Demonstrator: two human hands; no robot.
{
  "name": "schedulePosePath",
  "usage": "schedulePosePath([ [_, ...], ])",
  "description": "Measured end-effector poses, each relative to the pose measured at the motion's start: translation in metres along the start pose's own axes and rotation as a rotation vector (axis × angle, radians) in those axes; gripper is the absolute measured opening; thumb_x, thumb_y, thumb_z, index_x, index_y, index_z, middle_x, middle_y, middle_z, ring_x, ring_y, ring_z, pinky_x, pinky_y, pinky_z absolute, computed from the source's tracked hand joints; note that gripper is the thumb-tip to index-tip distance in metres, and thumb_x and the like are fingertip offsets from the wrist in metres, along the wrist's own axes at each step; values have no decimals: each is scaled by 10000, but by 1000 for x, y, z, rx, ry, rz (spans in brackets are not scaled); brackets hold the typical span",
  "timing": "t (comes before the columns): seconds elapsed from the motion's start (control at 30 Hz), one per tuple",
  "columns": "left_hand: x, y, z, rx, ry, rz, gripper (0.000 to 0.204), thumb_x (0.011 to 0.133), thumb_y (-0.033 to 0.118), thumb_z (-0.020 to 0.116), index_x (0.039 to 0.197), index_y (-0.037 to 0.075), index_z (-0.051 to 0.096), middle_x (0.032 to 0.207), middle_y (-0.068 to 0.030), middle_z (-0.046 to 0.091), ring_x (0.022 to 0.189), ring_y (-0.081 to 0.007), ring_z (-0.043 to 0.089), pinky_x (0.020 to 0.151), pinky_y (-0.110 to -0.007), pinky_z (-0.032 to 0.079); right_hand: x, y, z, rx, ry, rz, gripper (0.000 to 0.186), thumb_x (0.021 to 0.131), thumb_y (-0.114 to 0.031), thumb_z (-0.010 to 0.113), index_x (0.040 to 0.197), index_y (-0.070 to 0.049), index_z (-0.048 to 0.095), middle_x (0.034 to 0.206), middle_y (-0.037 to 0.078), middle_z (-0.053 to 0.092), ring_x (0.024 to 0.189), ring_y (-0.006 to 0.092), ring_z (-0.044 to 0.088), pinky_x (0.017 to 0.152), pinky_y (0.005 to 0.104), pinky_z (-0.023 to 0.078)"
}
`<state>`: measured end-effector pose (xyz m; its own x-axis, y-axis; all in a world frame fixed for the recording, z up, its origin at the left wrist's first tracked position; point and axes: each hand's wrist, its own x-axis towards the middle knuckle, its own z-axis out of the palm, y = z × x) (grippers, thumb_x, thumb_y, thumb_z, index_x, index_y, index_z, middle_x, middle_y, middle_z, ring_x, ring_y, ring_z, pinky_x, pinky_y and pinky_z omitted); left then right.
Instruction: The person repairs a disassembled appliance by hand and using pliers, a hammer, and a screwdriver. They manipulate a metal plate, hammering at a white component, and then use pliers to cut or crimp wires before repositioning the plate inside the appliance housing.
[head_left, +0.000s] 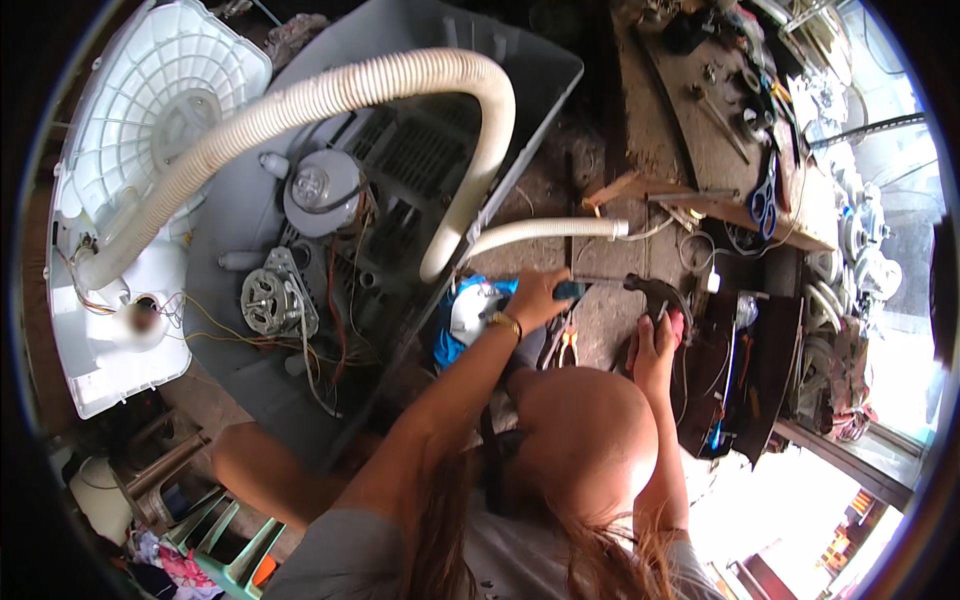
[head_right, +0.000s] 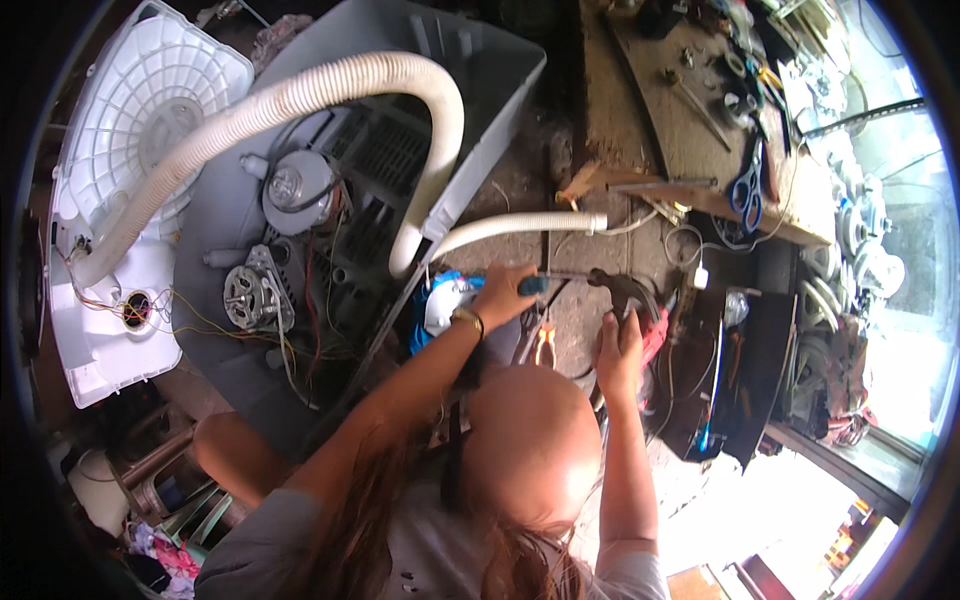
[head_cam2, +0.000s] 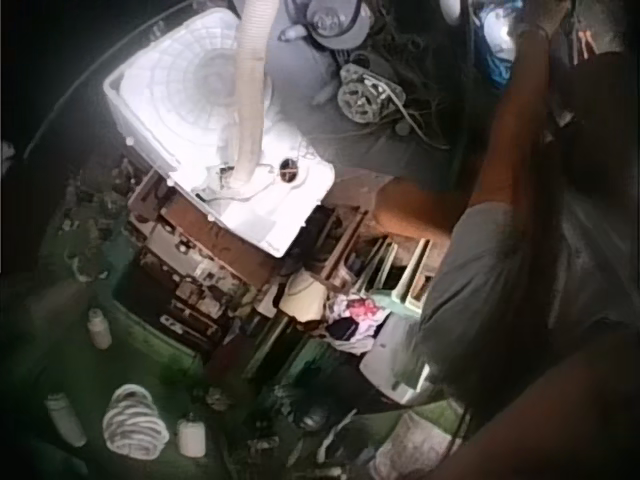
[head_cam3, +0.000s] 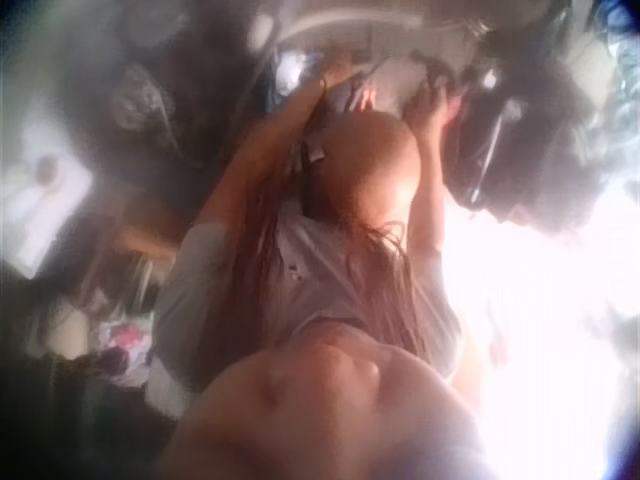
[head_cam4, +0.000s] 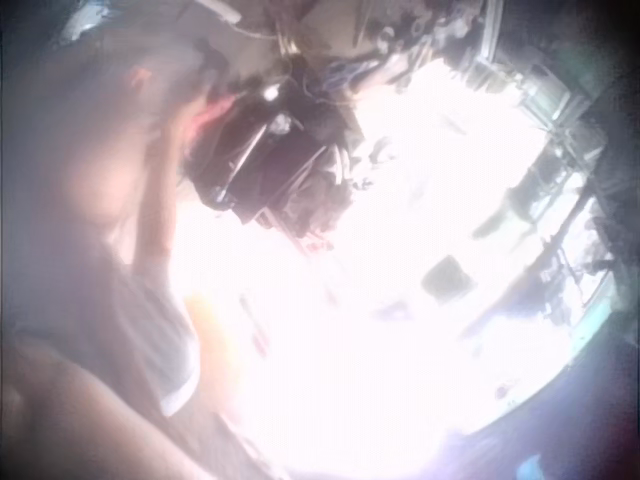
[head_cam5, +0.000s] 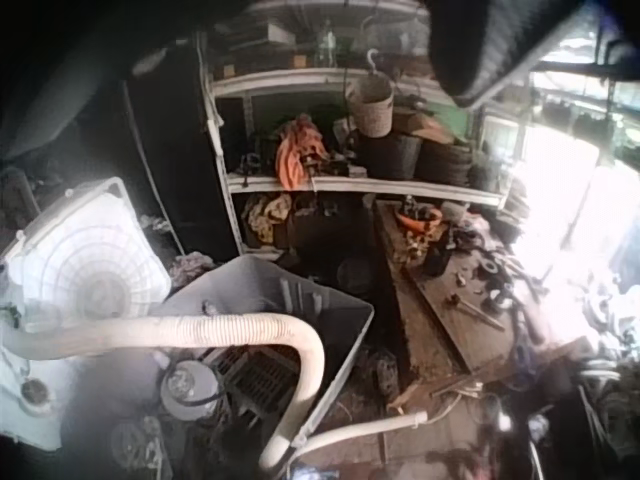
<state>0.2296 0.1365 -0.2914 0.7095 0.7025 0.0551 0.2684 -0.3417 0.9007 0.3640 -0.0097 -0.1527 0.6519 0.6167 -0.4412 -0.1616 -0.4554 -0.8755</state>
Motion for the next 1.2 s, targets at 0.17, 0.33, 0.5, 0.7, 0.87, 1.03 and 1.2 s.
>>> schedulePosePath([
  [0.17, -11, 55, 15, -23, 20, 73, 430, 675, 43, 706, 1044, 91, 490, 923, -114, 605, 901, -342, 583, 839, -429, 369, 20, 40, 4, -64, -61, -267, 482, 821, -218, 745, 1154, 7, 479, 1005, 73, 579, 870, 158, 568, 776, 280, 474],
  [0.33, -17, 58, 26, -172, -31, 237, 594, 602, 11, 666, 1151, 48, 443, 1144, -187, 473, 1141, -385, 438, 985, -468, 336, 30, 77, 17, 133, 50, -261, 599, 730, -171, 814, 1177, 24, 467, 995, 98, 598, 881, 166, 583, 800, 303, 474],
  [0.5, -87, -47, -13, 340, 484, -297, 608, 672, 95, 701, 1219, 50, 440, 1198, -175, 458, 1179, -384, 421, 995, -469, 343, 30, 80, -3, -507, 251, -194, 506, 701, -126, 792, 1047, 0, 445, 827, 177, 628, 759, 322, 640, 662, 388, 505],
  [0.7, -102, -66, -36, 359, 281, -667, 401, 740, 154, 726, 1086, 55, 550, 1057, -166, 569, 1006, -371, 543, 839, -455, 447, 0, 192, -1, -909, 259, 26, 385, 747, -148, 724, 1038, -17, 509, 852, 170, 629, 754, 346, 615, 669, 405, 493],
  [0.87, -104, -15, -65, 250, 302, -394, 177, 789, 109, 655, 900, 2, 570, 899, -218, 614, 878, -394, 598, 752, -436, 468, -8, 217, -4, -891, 254, 68, 289, 804, -105, 664, 1050, -16, 541, 855, 108, 622, 723, 224, 577, 630, 323, 467],
  [1.03, -97, 75, -120, -389, 402, -336, 196, 921, 29, 513, 1100, -31, 567, 931, -103, 644, 854, -140, 582, 785, -282, 457, 52, 157, -82, -457, 309, -414, 207, 862, -62, 605, 1061, -15, 573, 857, 45, 615, 693, 103, 539, 591, 240, 441],
  [1.2, -113, 173, -171, -718, 424, -206, 286, 946, 60, 518, 1218, -30, 517, 1065, -46, 610, 938, -81, 559, 842, -239, 456, 2, -83, -64, 133, 61, -481, 200, 941, -109, 531, 1103, 0, 572, 982, 61, 644, 810, 119, 601, 695, 253, 488],
])
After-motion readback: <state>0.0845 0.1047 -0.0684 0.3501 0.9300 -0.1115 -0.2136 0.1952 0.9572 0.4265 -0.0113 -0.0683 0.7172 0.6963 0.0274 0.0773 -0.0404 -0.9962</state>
